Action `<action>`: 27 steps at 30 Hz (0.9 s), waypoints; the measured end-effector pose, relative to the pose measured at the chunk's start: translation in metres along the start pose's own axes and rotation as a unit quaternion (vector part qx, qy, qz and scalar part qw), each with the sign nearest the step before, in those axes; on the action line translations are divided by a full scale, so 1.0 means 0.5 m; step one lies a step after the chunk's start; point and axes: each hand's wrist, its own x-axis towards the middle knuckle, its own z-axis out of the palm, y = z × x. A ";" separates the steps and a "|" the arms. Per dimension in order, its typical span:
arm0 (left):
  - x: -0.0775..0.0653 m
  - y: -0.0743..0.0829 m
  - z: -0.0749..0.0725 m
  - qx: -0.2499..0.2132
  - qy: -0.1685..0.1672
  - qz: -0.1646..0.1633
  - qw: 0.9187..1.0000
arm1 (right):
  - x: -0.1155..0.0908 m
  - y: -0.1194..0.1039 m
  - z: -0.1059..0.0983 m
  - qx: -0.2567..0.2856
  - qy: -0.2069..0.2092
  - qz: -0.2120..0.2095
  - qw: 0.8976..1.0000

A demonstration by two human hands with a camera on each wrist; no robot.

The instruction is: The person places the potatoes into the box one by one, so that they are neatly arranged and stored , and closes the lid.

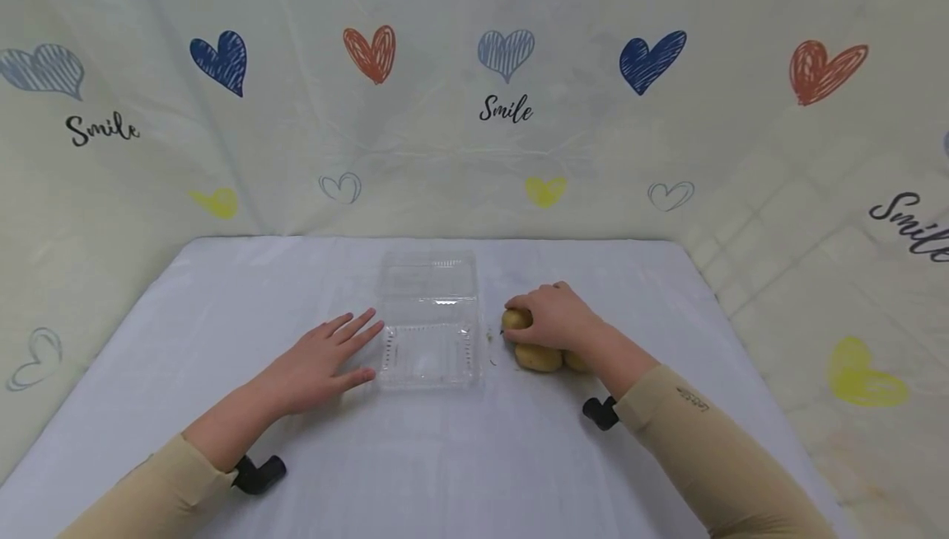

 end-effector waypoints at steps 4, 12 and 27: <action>0.002 0.001 -0.002 0.004 -0.004 -0.002 1.000 | -0.005 -0.005 -0.008 0.007 0.014 0.001 1.000; 0.000 0.004 -0.008 0.004 -0.005 0.000 1.000 | -0.013 -0.019 -0.037 0.030 0.033 -0.001 0.999; 0.003 0.002 -0.007 0.000 -0.010 -0.001 1.000 | 0.012 -0.098 -0.058 0.090 0.028 -0.078 0.992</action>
